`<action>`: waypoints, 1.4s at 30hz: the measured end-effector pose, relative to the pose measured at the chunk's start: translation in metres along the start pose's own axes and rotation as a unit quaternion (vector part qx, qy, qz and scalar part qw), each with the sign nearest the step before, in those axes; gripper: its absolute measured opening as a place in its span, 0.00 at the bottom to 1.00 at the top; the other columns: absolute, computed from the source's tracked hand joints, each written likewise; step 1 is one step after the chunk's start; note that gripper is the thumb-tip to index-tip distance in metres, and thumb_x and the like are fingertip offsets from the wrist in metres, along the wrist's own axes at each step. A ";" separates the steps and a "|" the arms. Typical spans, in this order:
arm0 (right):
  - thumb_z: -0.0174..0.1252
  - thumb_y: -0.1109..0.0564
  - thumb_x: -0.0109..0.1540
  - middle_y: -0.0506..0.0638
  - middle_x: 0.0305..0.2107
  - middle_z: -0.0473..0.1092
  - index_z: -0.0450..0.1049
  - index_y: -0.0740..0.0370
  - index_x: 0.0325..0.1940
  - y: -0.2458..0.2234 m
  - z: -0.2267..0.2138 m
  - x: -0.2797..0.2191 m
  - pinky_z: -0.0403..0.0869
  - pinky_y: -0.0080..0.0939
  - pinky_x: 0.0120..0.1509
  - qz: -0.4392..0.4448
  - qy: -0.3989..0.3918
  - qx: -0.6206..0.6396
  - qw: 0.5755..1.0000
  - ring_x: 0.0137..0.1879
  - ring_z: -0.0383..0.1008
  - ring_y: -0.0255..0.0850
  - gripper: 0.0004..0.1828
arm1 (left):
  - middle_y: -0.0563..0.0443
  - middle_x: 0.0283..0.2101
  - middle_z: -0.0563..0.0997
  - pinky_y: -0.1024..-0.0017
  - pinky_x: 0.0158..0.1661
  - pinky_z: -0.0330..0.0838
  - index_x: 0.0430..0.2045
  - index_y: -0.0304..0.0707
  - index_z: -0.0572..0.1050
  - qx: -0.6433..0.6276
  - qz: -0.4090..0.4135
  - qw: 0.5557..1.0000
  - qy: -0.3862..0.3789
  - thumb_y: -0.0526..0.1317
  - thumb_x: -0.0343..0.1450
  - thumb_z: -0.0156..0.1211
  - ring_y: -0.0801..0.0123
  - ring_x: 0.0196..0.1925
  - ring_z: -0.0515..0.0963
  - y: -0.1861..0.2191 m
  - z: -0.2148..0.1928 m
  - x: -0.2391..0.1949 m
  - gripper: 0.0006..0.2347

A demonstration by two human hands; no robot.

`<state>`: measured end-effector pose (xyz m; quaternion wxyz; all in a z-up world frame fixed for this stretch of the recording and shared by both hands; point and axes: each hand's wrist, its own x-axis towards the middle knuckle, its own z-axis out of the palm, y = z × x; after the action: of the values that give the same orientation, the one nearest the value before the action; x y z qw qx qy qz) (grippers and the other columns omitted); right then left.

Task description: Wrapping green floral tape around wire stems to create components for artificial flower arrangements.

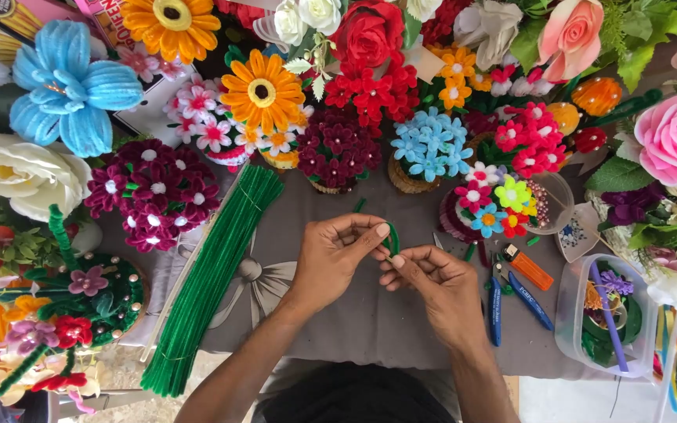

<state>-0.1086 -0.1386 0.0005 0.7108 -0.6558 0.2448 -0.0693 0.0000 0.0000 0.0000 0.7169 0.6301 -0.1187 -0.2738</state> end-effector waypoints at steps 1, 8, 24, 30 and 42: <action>0.63 0.59 0.62 0.61 0.28 0.83 0.83 0.70 0.39 0.001 0.000 0.000 0.86 0.42 0.41 0.000 0.001 0.000 1.000 0.32 0.85 0.47 0.09 | 0.47 0.26 0.85 0.75 0.35 0.84 0.37 0.33 0.84 0.000 0.000 1.000 -0.001 0.40 0.69 0.66 0.70 0.29 0.87 -0.001 0.000 0.000 0.10; 0.63 0.62 0.63 0.59 0.27 0.81 0.81 0.69 0.37 0.009 -0.005 0.002 0.82 0.41 0.39 -0.024 0.011 0.023 0.999 0.31 0.81 0.43 0.05 | 0.43 0.30 0.84 0.72 0.39 0.86 0.38 0.29 0.83 -0.065 -0.019 0.997 -0.033 0.38 0.69 0.66 0.65 0.33 0.86 -0.004 -0.003 0.000 0.10; 0.64 0.61 0.62 0.58 0.24 0.80 0.82 0.68 0.39 -0.001 -0.011 0.003 0.84 0.39 0.40 -0.041 -0.024 -0.020 0.999 0.33 0.83 0.43 0.07 | 0.45 0.28 0.85 0.75 0.37 0.86 0.28 0.29 0.83 -0.088 -0.027 0.992 -0.081 0.37 0.67 0.69 0.68 0.30 0.85 -0.007 -0.004 -0.004 0.07; 0.68 0.62 0.59 0.57 0.42 0.83 0.80 0.66 0.51 -0.001 -0.005 -0.007 0.86 0.37 0.55 -0.150 0.031 -0.103 0.983 0.50 0.86 0.42 0.16 | 0.46 0.24 0.83 0.73 0.38 0.87 0.27 0.29 0.84 -0.141 -0.067 0.988 0.010 0.38 0.65 0.71 0.67 0.30 0.85 -0.004 0.001 -0.004 0.08; 0.69 0.64 0.60 0.61 0.42 0.80 0.79 0.71 0.49 0.030 -0.002 0.000 0.87 0.42 0.53 -0.425 0.097 -0.306 0.846 0.48 0.85 0.50 0.14 | 0.51 0.25 0.83 0.75 0.35 0.81 0.24 0.34 0.85 -0.135 -0.046 0.989 0.033 0.39 0.66 0.71 0.74 0.29 0.79 -0.010 0.011 -0.012 0.07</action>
<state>-0.1162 -0.1363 -0.0284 0.3479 -0.8697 0.0185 -0.3497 -0.0180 -0.0036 -0.0059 0.7853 0.5413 -0.0274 -0.2992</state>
